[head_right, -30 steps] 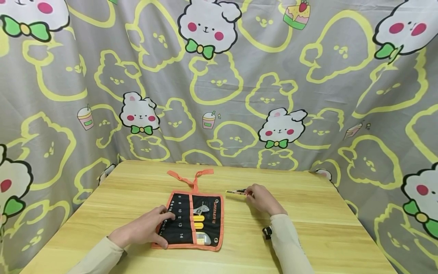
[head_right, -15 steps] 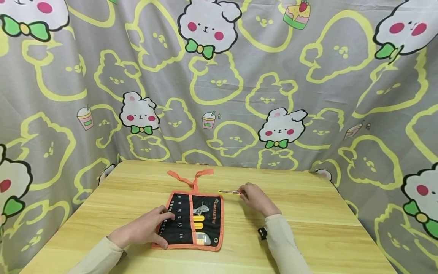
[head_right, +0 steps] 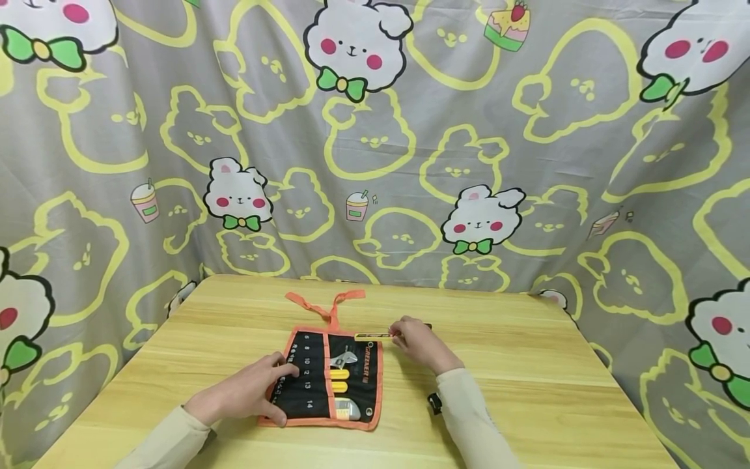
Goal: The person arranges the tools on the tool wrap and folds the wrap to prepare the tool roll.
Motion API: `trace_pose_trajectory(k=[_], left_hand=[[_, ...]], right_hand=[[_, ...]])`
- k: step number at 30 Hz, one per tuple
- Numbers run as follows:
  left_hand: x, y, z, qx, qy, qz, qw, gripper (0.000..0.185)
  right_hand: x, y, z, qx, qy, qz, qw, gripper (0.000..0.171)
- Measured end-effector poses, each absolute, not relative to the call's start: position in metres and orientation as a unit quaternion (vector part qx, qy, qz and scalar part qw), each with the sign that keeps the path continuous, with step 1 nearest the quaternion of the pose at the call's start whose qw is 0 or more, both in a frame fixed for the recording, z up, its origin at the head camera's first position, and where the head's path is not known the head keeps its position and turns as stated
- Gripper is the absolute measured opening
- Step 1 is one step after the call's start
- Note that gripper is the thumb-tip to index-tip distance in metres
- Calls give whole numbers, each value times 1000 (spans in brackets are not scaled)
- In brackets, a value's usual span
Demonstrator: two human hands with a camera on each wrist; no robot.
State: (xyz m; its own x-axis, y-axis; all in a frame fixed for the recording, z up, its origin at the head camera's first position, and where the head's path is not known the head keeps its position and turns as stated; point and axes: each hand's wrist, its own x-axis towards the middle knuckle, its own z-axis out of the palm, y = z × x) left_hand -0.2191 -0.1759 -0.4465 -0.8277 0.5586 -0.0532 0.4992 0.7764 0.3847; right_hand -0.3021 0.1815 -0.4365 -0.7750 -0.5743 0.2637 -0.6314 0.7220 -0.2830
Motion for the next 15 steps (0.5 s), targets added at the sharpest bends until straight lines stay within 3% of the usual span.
trace_pose_trajectory(k=[15], left_hand=[[-219,-176,-446,277,939,184,89,78]], right_hand=[[-303,158,-442,326,-924,192,49,15]])
